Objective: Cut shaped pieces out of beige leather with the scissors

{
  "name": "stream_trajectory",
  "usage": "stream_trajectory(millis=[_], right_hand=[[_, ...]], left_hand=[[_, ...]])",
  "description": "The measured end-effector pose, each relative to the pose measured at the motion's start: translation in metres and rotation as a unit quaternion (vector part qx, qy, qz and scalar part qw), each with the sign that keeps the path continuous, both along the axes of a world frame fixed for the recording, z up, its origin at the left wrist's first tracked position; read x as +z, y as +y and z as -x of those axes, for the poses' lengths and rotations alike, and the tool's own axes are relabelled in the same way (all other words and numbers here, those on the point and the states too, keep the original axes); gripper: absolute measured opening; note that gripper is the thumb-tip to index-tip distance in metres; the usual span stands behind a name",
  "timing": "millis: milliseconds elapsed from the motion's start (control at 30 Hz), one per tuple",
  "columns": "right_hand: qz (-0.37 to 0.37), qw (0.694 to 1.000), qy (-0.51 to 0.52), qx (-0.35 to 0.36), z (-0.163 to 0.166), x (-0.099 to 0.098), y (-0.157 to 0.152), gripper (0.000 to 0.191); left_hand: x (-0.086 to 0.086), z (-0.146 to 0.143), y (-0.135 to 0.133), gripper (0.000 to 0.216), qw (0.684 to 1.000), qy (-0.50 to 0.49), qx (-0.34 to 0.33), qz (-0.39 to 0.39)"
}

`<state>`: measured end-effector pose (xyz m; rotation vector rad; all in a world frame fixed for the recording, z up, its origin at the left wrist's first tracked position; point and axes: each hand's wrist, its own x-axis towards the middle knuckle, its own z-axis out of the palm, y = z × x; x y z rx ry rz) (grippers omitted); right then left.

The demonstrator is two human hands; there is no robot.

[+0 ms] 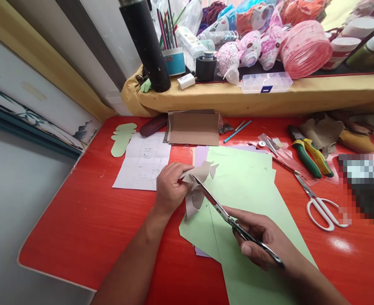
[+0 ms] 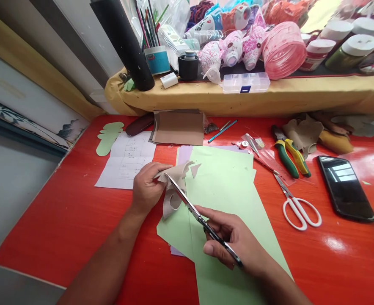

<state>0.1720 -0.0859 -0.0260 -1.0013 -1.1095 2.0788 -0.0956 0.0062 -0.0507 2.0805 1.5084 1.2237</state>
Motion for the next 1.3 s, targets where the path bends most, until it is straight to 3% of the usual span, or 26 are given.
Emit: stream_trajectory(millis=[267, 900, 1300], right_hand=[[0.004, 1.0, -0.001, -0.006, 0.001, 0.004, 0.002, 0.091], [0.008, 0.999, 0.042, 0.004, -0.002, -0.013, -0.002, 0.094], [0.022, 0.999, 0.031, 0.0, 0.0, -0.008, -0.001, 0.1]], left_hand=[[-0.002, 0.0, -0.004, 0.038, 0.997, 0.014, 0.014, -0.072], [-0.001, 0.001, -0.005, 0.037, 0.989, 0.04, 0.018, -0.141], [0.001, 0.001, -0.005, 0.034, 0.989, 0.038, 0.014, -0.144]])
